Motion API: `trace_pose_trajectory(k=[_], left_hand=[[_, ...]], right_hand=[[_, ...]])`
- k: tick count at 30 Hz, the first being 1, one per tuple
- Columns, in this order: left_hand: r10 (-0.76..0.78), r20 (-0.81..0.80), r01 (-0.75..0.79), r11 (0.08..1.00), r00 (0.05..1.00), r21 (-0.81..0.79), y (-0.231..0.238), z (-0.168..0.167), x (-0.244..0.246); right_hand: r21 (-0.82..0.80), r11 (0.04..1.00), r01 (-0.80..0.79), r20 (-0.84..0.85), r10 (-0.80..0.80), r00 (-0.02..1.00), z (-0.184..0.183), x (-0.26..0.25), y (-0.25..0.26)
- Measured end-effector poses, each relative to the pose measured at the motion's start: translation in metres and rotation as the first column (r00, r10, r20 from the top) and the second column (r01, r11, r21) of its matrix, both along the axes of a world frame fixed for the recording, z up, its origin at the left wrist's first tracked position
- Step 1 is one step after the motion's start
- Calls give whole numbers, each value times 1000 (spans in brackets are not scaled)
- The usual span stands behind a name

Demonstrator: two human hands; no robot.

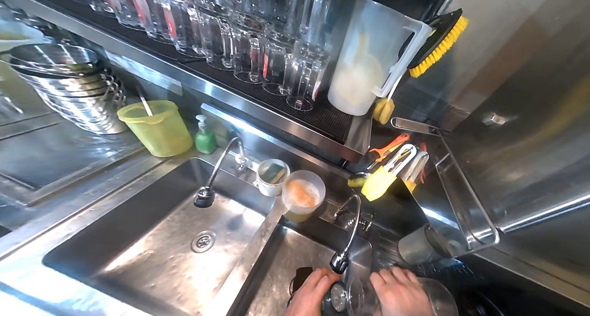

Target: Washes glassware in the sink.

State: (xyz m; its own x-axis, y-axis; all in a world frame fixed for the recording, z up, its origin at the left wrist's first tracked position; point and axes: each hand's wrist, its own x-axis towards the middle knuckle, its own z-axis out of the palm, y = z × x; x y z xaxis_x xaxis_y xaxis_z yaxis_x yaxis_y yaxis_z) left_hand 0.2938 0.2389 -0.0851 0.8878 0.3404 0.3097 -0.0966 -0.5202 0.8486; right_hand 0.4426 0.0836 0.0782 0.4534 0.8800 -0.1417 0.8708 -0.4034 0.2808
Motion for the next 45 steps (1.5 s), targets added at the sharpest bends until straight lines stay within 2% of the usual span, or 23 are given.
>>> trace_pose_trajectory(k=[15, 45], left_hand=[[-3, 1, 3, 1000, 1000, 11, -1, -3, 1], [2, -11, -2, 1000, 1000, 6, -3, -1, 1]], right_hand=[[1, 999, -39, 82, 39, 996, -3, -2, 2], [-52, 997, -49, 136, 56, 989, 9, -8, 8]])
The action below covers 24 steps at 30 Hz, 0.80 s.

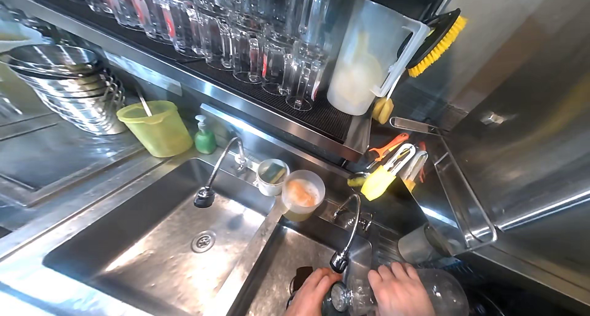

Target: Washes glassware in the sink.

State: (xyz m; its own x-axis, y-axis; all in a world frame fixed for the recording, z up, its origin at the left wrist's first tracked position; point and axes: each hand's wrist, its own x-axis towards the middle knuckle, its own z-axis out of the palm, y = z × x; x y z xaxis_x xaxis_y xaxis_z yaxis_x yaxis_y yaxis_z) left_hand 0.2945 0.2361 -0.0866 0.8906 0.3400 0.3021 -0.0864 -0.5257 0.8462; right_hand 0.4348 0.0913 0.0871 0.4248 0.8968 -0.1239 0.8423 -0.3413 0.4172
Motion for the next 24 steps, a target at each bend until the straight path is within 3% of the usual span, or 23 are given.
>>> trace_pose_trajectory(k=[24], left_hand=[[-5, 26, 5, 1000, 1000, -14, -2, -3, -1]], right_hand=[[-11, 1000, -2, 82, 3, 997, 6, -16, 9]])
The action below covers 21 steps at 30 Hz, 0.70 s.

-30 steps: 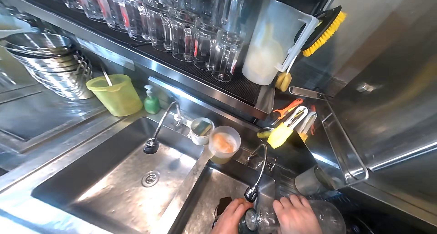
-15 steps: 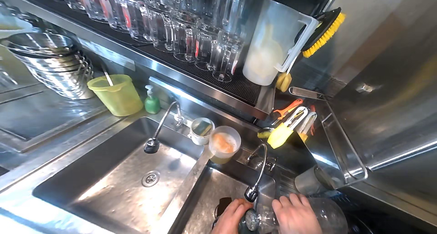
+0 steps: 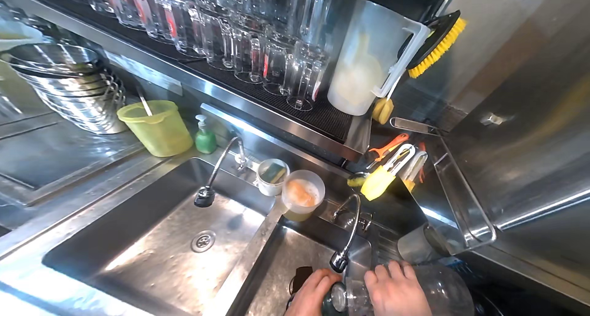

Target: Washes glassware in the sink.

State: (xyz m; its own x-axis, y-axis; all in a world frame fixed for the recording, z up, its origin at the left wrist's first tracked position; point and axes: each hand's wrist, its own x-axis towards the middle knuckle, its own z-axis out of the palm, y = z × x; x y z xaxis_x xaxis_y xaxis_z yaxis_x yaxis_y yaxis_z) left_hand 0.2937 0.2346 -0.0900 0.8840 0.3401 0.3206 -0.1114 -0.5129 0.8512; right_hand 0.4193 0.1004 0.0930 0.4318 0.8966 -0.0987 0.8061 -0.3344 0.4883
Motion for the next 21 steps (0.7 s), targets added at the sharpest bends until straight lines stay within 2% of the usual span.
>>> trace_pose_trajectory(k=[6, 12, 17, 21], left_hand=[[-6, -5, 6, 1000, 1000, 4, 0, 0, 0], [5, -7, -5, 1000, 1000, -11, 1, -1, 1], [13, -22, -14, 1000, 1000, -23, 4, 11, 0], [8, -5, -8, 999, 1000, -34, 6, 24, 1]], right_hand=[[8, 1000, -16, 22, 15, 1000, 2, -2, 0], [79, 996, 50, -85, -43, 995, 2, 7, -8], [219, 964, 153, -259, -94, 961, -20, 18, -27], [358, 869, 342, -532, -111, 839, -51, 24, -44]])
